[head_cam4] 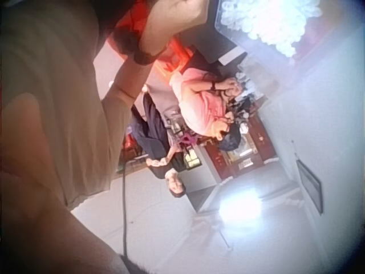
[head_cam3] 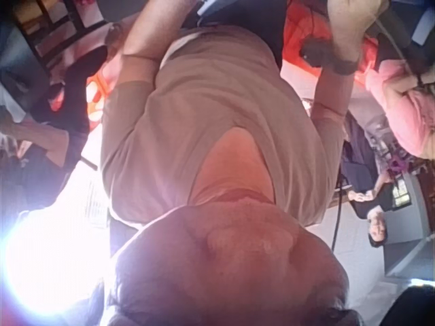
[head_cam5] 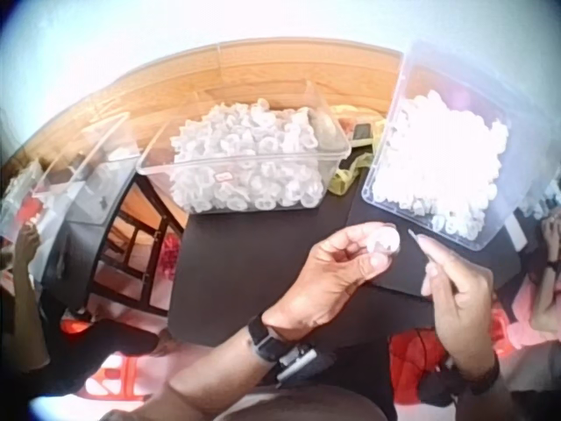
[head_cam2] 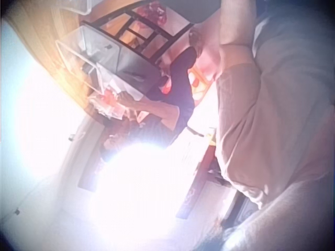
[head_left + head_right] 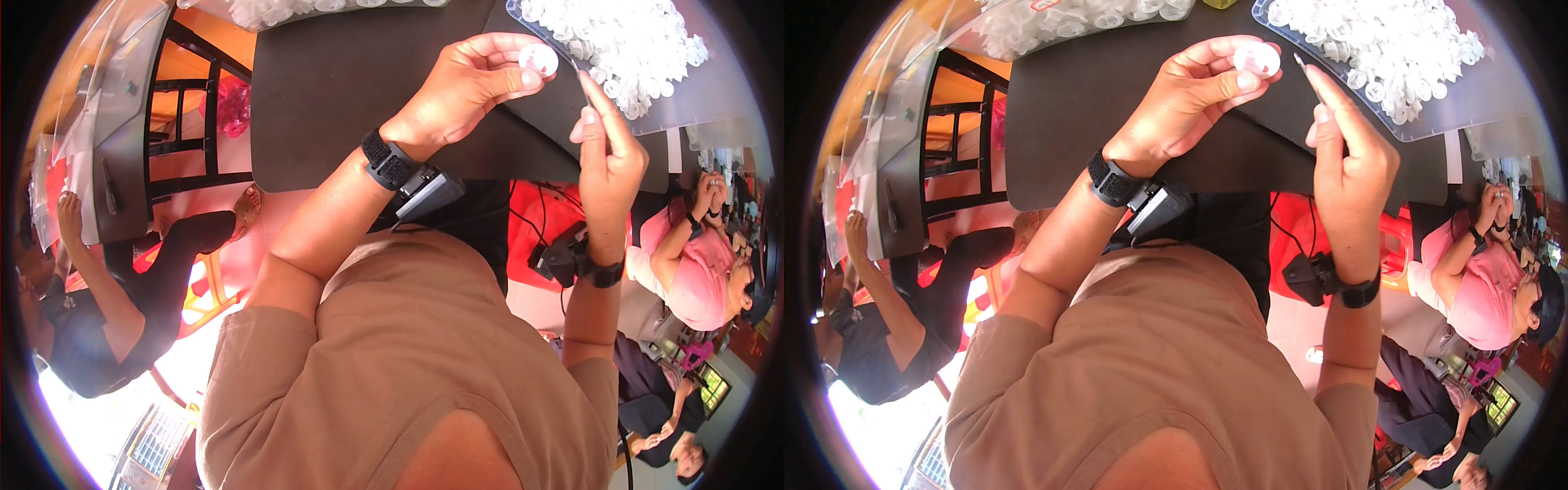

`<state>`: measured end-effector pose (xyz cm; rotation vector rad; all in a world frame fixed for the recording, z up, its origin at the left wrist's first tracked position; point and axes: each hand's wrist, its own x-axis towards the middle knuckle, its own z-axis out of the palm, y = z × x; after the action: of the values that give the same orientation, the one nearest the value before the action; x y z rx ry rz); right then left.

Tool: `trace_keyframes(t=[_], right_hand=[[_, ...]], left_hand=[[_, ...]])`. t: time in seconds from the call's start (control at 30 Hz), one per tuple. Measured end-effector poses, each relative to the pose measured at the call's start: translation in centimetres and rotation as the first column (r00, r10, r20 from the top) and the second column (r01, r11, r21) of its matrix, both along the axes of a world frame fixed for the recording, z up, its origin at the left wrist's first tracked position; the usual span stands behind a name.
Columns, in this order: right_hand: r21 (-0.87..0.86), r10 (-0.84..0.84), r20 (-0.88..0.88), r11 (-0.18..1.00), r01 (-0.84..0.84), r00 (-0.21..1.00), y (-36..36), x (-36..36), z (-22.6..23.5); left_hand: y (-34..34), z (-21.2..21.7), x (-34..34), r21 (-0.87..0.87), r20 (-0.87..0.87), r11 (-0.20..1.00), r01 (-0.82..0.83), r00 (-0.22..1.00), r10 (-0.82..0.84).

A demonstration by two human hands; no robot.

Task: Cleaning and deburring small white plastic components using a metal pick tool.

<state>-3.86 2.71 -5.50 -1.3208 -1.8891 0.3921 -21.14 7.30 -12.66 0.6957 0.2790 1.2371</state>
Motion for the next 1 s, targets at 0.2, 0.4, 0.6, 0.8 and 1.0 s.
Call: trace_keyframes(t=[0.2,0.4,0.6,0.8,1.0], right_hand=[[0.027,-0.041,-0.061,0.999,0.042,0.997,-0.8,-1.4,-1.6],[0.086,-0.057,-0.037,0.994,0.06,0.998,-0.9,-1.9,-2.0],[0.058,-0.08,-0.038,0.995,0.082,0.996,-1.1,-2.2,-1.7],[0.075,-0.069,-0.025,0.995,0.071,0.997,-1.1,-2.0,-1.5],[0.147,-0.025,0.06,0.989,0.016,0.998,-0.8,-1.5,-1.5]], left_hand=[[0.0,0.2,0.7,0.003,0.052,1.0,-0.014,0.999,0.014],[-0.4,0.5,1.4,0.001,0.039,0.997,-0.077,0.996,0.077],[-0.4,0.7,1.8,0.03,0.046,0.993,-0.118,0.992,0.116],[-0.5,0.7,1.9,0.054,0.032,0.988,-0.146,0.989,0.144],[-0.4,0.8,1.8,0.071,-0.017,0.984,-0.163,0.986,0.164]])
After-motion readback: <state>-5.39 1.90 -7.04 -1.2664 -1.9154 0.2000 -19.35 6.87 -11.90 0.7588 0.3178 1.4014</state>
